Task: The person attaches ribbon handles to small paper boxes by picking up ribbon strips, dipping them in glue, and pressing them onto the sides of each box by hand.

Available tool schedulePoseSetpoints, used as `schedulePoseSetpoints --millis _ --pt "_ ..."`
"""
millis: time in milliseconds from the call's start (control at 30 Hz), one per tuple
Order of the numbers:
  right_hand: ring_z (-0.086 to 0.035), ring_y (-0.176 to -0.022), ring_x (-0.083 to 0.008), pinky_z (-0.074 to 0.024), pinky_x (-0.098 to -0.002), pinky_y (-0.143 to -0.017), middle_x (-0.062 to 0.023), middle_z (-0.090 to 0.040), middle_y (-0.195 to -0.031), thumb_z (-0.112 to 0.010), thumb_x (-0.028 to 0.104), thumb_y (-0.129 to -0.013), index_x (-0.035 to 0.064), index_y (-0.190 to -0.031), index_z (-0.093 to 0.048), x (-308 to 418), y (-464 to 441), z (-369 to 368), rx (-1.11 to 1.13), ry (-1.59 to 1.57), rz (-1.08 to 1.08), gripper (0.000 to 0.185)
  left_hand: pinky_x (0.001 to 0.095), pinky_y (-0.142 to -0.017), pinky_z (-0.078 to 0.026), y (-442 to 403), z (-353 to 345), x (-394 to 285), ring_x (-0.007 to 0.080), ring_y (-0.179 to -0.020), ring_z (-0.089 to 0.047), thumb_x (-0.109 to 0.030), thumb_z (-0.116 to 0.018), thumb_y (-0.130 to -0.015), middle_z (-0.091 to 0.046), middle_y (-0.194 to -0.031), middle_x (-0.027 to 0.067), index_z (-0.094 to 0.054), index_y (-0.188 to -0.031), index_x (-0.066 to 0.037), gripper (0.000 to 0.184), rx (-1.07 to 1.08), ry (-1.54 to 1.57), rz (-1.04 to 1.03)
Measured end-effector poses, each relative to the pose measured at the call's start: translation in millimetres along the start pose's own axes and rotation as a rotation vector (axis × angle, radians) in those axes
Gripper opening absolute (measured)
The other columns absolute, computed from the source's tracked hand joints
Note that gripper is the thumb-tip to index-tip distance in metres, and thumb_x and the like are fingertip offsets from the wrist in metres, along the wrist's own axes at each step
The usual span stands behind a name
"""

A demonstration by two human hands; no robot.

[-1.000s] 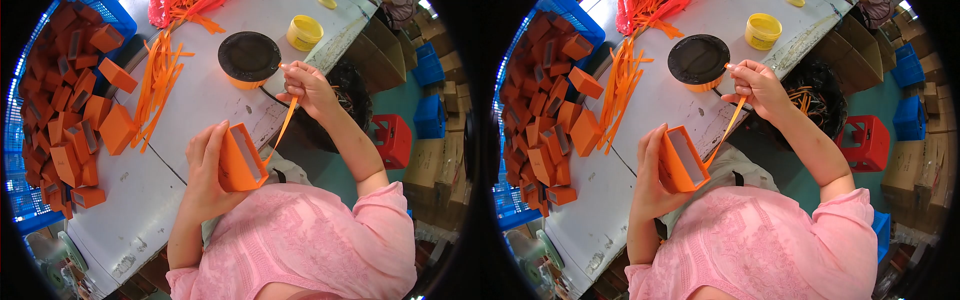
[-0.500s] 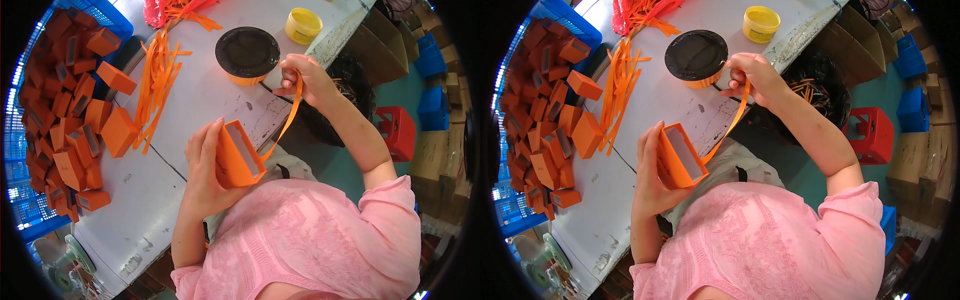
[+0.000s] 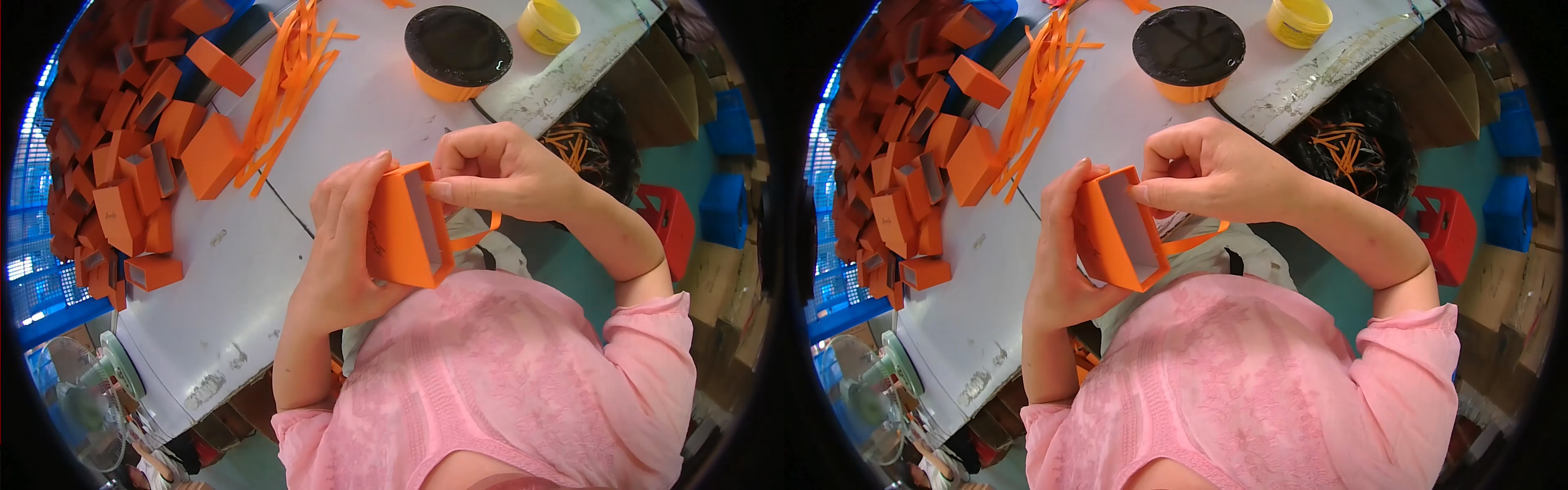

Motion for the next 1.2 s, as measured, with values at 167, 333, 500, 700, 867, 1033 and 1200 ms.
schedulePoseSetpoints --millis 167,333,500,700,867,1033,1200 --pt "-0.059 -0.078 -0.0047 -0.0517 -0.0228 -0.07 0.0011 -0.06 -0.079 -0.064 0.008 -0.096 -0.0005 -0.085 -0.058 -1.1 -3.3 -3.5 -0.01 0.131 -0.019 0.015 0.0474 -0.107 -0.035 0.5 1.9 -0.1 0.0385 -0.126 -0.047 -0.018 -0.091 -0.056 -0.049 -0.138 0.0178 -0.038 -0.147 -0.003 0.106 0.002 -0.038 -0.028" --pt "-0.06 -0.078 -0.005 -0.0519 -0.0229 -0.07 0.0006 -0.061 -0.079 -0.065 0.008 -0.093 -0.0003 -0.084 -0.056 -0.8 -4.2 -8.9 -0.086 0.303 -0.03 0.016 0.0451 -0.105 -0.039 1.9 3.7 -4.0 0.0361 -0.123 -0.05 -0.017 -0.092 -0.055 -0.054 -0.135 0.0157 -0.038 -0.146 -0.003 0.107 -0.014 -0.209 -0.123" --pt "-0.062 -0.081 -0.0058 -0.0534 -0.0238 -0.073 -0.0024 -0.065 -0.083 -0.065 0.009 -0.093 -0.0021 -0.089 -0.059 -5.0 -7.2 -12.0 -0.061 0.131 -0.058 0.014 0.0466 -0.106 -0.036 5.5 9.1 -10.2 0.0357 -0.123 -0.05 -0.018 -0.089 -0.059 -0.055 -0.135 0.0145 -0.039 -0.145 -0.002 0.101 -0.015 -0.39 -0.13" --pt "-0.064 -0.088 -0.0078 -0.0548 -0.0246 -0.077 -0.0065 -0.068 -0.096 -0.062 0.011 -0.097 -0.0036 -0.097 -0.062 -14.0 -13.5 -21.5 0.009 0.188 -0.114 0.015 0.0481 -0.11 -0.031 12.9 17.0 -9.1 0.0337 -0.126 -0.049 -0.015 -0.089 -0.056 -0.053 -0.136 0.0136 -0.039 -0.148 -0.005 0.105 0.039 -0.278 -0.091" --pt "-0.065 -0.103 -0.0168 -0.0527 -0.0316 -0.093 -0.0084 -0.067 -0.108 -0.06 0.018 -0.1 0.0008 -0.123 -0.061 -2.7 -18.7 -2.3 0.024 0.039 0.079 0.029 0.0425 -0.112 -0.031 42.2 43.3 12.1 0.0291 -0.128 -0.05 -0.019 -0.091 -0.057 -0.051 -0.138 0.0136 -0.025 -0.155 -0.004 0.12 0.099 0.325 0.225" --pt "-0.064 -0.086 -0.029 -0.0547 -0.0326 -0.075 -0.0094 -0.061 -0.101 -0.071 0.004 -0.081 0.0038 -0.097 -0.065 25.4 -24.7 -58.2 0.218 0.672 0.709 0.016 0.0399 -0.118 -0.025 49.7 46.4 17.7 0.0285 -0.139 -0.04 -0.019 -0.091 -0.058 -0.043 -0.147 0.0168 -0.012 -0.159 -0.002 0.129 0.316 0.73 0.128" --pt "-0.06 -0.076 -0.0269 -0.0517 -0.036 -0.06 -0.0098 -0.057 -0.086 -0.067 0.003 -0.07 0.0034 -0.075 -0.051 23.7 -37.6 -62.8 0.073 1.206 0.874 0.017 0.0464 -0.12 -0.018 91.8 88.0 22.6 0.037 -0.151 -0.02 -0.041 -0.095 -0.056 -0.021 -0.161 0.026 -0.009 -0.157 0.005 0.141 0.171 0.359 0.09"
Point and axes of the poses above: each hand's wrist, its own y-axis away from the middle knuckle, its own z-axis out of the back of the hand, x = y × z, the point moved 2 cm from there along -y, towards the middle knuckle
